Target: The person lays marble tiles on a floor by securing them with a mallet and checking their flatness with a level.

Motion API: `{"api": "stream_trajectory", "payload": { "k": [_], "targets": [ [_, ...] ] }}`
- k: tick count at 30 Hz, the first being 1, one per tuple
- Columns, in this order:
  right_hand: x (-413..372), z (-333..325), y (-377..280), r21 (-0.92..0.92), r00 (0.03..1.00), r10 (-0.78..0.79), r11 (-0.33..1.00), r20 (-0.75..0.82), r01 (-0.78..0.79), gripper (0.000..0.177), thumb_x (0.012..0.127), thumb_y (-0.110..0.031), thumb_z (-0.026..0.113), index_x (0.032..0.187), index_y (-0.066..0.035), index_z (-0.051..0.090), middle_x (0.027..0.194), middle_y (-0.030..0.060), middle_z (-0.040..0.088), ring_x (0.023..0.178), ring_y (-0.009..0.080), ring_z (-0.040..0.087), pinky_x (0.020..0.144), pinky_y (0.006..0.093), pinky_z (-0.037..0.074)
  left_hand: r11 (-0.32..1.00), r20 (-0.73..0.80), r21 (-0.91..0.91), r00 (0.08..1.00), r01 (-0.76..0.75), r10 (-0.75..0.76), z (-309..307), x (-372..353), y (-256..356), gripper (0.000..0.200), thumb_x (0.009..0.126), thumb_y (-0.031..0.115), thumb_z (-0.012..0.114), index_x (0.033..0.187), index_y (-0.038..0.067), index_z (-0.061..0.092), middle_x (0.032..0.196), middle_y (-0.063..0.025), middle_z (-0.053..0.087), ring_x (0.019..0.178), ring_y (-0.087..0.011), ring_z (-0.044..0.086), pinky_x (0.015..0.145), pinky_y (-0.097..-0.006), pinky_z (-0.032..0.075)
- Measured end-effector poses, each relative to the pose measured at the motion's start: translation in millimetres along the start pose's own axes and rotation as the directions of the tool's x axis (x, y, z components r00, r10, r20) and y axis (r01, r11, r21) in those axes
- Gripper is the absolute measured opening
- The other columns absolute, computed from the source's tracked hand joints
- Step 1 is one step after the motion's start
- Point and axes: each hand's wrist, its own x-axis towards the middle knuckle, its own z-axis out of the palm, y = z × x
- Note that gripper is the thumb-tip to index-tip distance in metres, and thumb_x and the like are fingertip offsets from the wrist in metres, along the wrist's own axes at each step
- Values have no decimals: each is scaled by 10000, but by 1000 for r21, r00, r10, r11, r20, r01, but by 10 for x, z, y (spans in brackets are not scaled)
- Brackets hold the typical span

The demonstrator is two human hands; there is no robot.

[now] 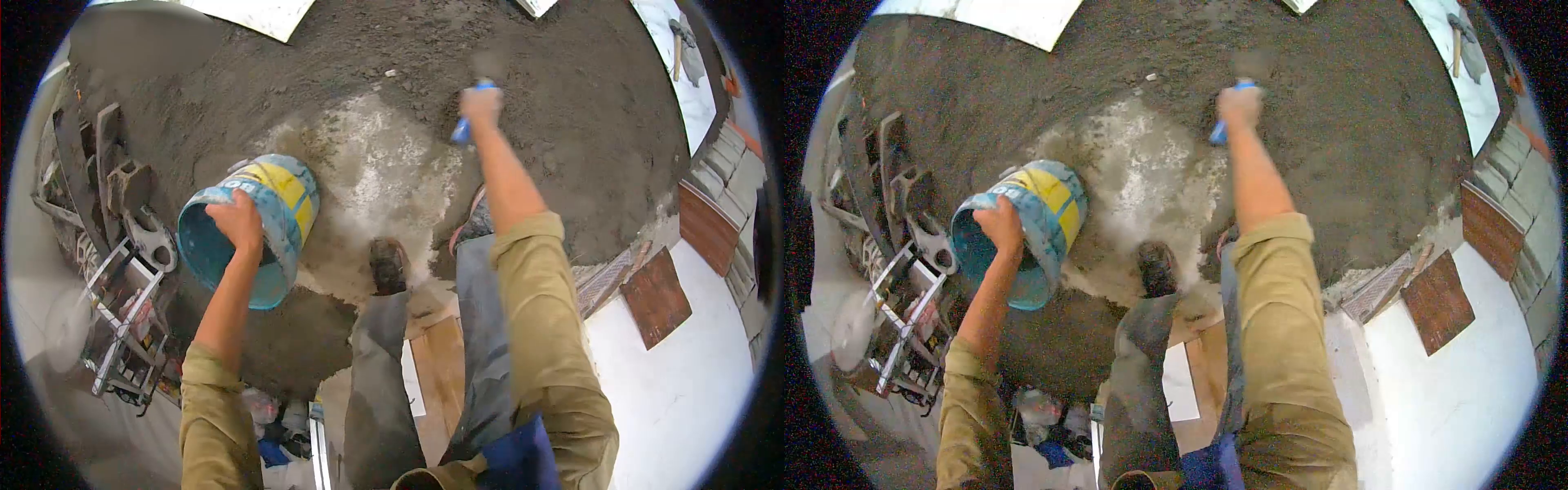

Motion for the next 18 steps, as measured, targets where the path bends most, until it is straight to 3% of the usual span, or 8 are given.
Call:
{"api": "stream_trajectory", "payload": {
  "k": [3,5,6,10,13,15,17,18],
  "targets": [
    [-1025,459,-213,-233,925,-230,923,304,306,452,818,-283,594,1128,24,479,1071,299,636,1010,458,625,865,497,509,997,43,72,999,-35,32,-4,47,-22,594,821,284,705,1172,-92,408,1108,-307,596,1061,-455,591,926,-471,461],
    [-1522,376,-193,-186,865,-315,894,390,409,476,815,-334,615,1103,29,504,1050,302,640,1006,458,623,861,502,501,996,105,51,992,-73,68,-49,87,-88,680,783,300,750,1213,-80,385,1153,-297,598,1074,-446,597,941,-466,474],
    [-1721,327,-141,-120,815,-406,863,413,491,507,813,-384,636,1079,34,529,1030,305,643,1002,458,622,857,507,492,970,134,228,990,-83,53,-79,156,-91,726,771,312,761,1228,-89,364,1146,-301,601,1079,-445,600,939,-478,478],
    [-1631,-506,806,-126,826,-528,822,195,555,435,814,-361,632,1007,28,615,886,248,671,861,405,661,769,465,503,941,276,290,957,-173,90,-302,467,-52,782,759,361,725,1231,-149,367,1147,-345,594,1096,-445,602,962,-460,484],
    [-1685,-1537,1464,-222,935,-308,913,174,342,470,819,-410,648,1057,-5,619,1007,257,671,991,438,630,853,505,484,904,356,338,925,-263,136,-552,437,-180,738,780,345,726,1221,-143,392,1169,-320,602,1110,-427,601,953,-453,489],
    [-1566,-2055,2307,-379,975,-221,902,2,205,439,810,-384,668,990,15,626,908,226,685,860,393,676,770,476,518,812,348,251,832,-526,431,-383,542,-814,729,770,362,731,1205,-128,412,1148,-322,606,1087,-436,605,939,-451,484],
    [-2003,-2460,2549,-11,999,41,999,-17,-41,263,821,-265,685,812,-12,612,634,90,605,481,161,587,448,344,478,864,364,170,845,-475,393,-593,198,-891,690,787,387,721,1151,-121,431,1108,-355,598,1036,-476,599,892,-487,473],
    [-1991,-2512,3020,204,969,228,948,94,-242,207,822,-232,681,789,-43,605,610,63,574,467,165,559,426,344,483,855,349,195,849,-481,398,-615,59,-995,665,801,383,714,1133,-117,427,1080,-370,598,1023,-487,596,878,-495,468]
  ]
}}
